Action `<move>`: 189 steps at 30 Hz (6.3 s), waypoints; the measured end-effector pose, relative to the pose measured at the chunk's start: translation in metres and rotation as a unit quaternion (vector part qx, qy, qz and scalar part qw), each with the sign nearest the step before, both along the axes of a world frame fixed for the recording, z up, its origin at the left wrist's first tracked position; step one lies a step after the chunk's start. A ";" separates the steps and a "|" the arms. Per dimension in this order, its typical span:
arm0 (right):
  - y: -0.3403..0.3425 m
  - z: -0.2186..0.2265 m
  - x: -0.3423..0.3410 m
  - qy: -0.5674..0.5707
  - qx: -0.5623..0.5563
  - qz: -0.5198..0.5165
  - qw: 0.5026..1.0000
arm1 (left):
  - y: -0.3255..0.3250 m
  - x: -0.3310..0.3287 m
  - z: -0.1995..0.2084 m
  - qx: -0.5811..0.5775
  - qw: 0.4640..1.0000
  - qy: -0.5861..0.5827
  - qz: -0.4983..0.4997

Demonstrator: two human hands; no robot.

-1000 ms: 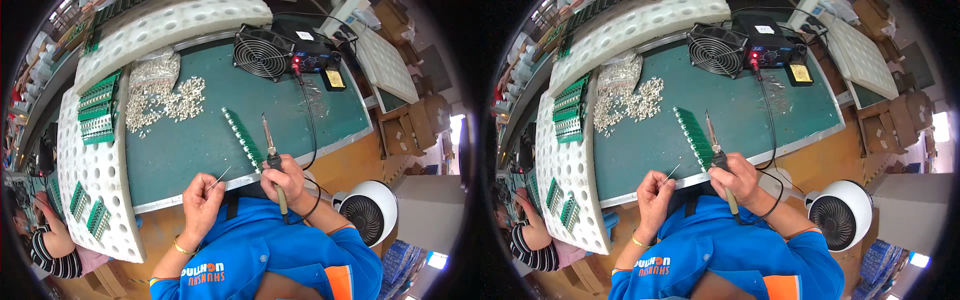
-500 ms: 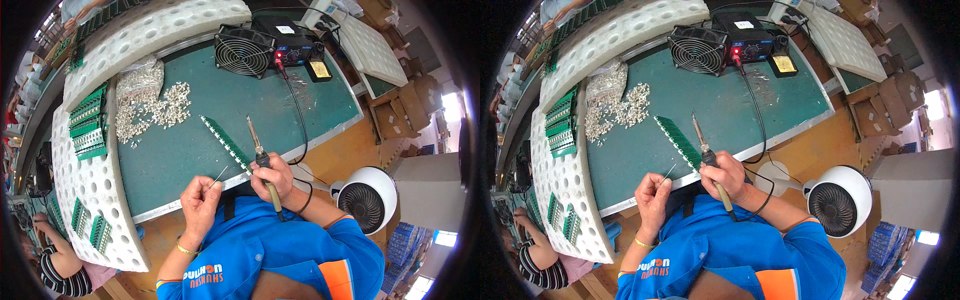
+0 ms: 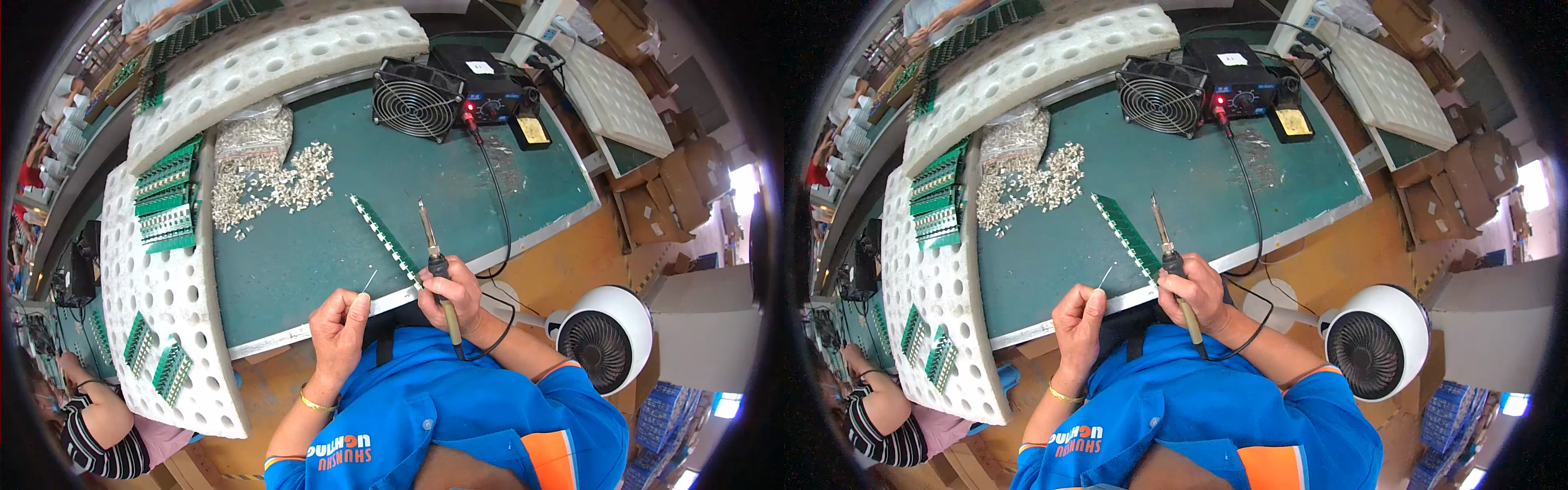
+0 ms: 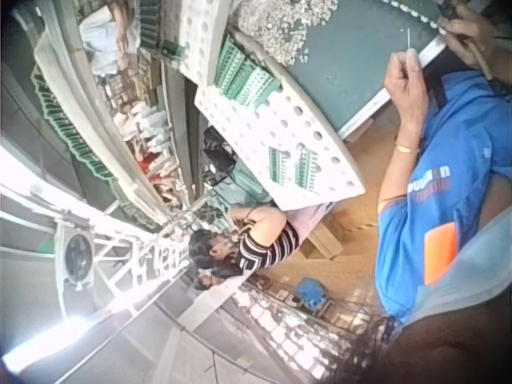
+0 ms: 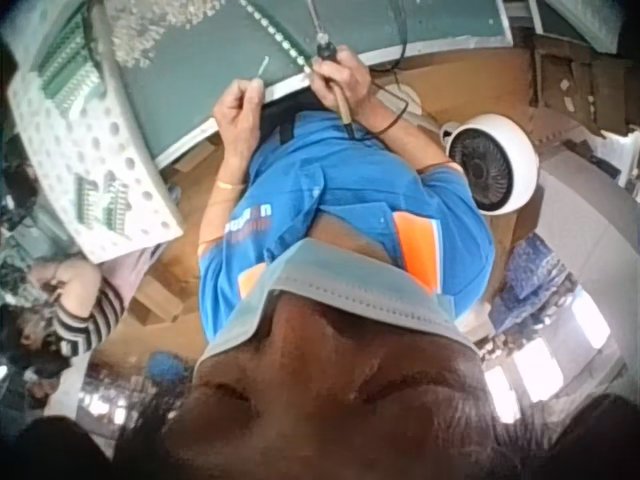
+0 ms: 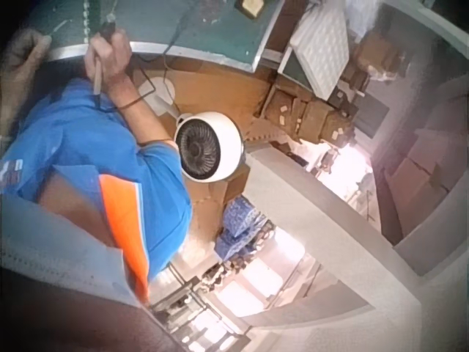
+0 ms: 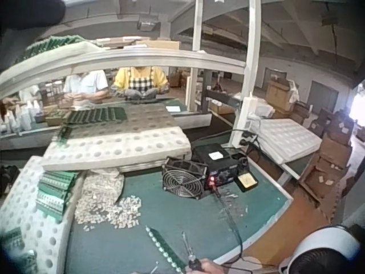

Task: The person solders electronic components onto circuit board strips using a soldering iron and solder wire, unfolds a piece of tape by hand, and solders components onto another circuit board.

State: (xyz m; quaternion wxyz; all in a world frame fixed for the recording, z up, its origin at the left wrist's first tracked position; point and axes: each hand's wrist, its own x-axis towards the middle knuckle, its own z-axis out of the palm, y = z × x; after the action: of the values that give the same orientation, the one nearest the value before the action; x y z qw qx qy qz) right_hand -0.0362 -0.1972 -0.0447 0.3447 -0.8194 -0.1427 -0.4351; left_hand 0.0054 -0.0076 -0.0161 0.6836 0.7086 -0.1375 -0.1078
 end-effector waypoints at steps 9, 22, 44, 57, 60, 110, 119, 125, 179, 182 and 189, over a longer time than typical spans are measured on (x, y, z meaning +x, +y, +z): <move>-0.003 -0.001 -0.001 0.012 -0.023 0.002 1.000 | 0.001 0.000 -0.001 0.006 0.999 0.033 -0.016; 0.004 -0.002 0.002 0.007 -0.029 0.027 0.999 | -0.004 -0.003 0.011 0.012 0.987 0.155 -0.029; 0.012 -0.002 0.001 0.040 -0.022 0.137 0.989 | 0.003 -0.019 0.013 -0.113 0.932 0.343 0.030; 0.021 0.017 0.010 0.150 0.221 0.108 0.958 | 0.018 -0.030 0.023 -0.035 0.984 0.160 0.071; 0.028 0.019 0.015 0.162 0.285 0.169 0.929 | 0.027 -0.035 0.031 0.041 0.992 0.087 0.076; 0.022 0.041 -0.018 0.266 0.456 0.234 0.817 | 0.036 -0.052 0.041 -0.060 0.995 0.063 0.049; 0.022 0.044 0.016 0.319 0.432 0.238 0.809 | 0.037 -0.020 0.026 -0.160 0.979 0.120 0.034; 0.017 0.051 0.027 0.345 0.411 0.246 0.807 | 0.029 -0.014 0.018 -0.139 0.976 0.164 0.015; -0.017 0.022 -0.026 0.193 0.153 0.293 0.924 | 0.015 -0.041 -0.006 -0.085 0.956 0.265 0.093; -0.017 0.021 -0.028 0.191 0.145 0.305 0.922 | 0.015 -0.042 -0.007 -0.047 0.964 0.252 0.073; -0.015 0.024 -0.028 0.214 0.152 0.310 0.914 | 0.003 -0.048 -0.011 -0.119 0.947 0.259 0.149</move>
State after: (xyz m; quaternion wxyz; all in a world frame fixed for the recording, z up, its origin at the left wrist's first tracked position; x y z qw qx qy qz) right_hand -0.0646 -0.2120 -0.0204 0.6052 -0.7451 -0.2441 -0.1374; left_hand -0.0424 -0.0047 -0.0267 0.7832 0.5825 0.1396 -0.1671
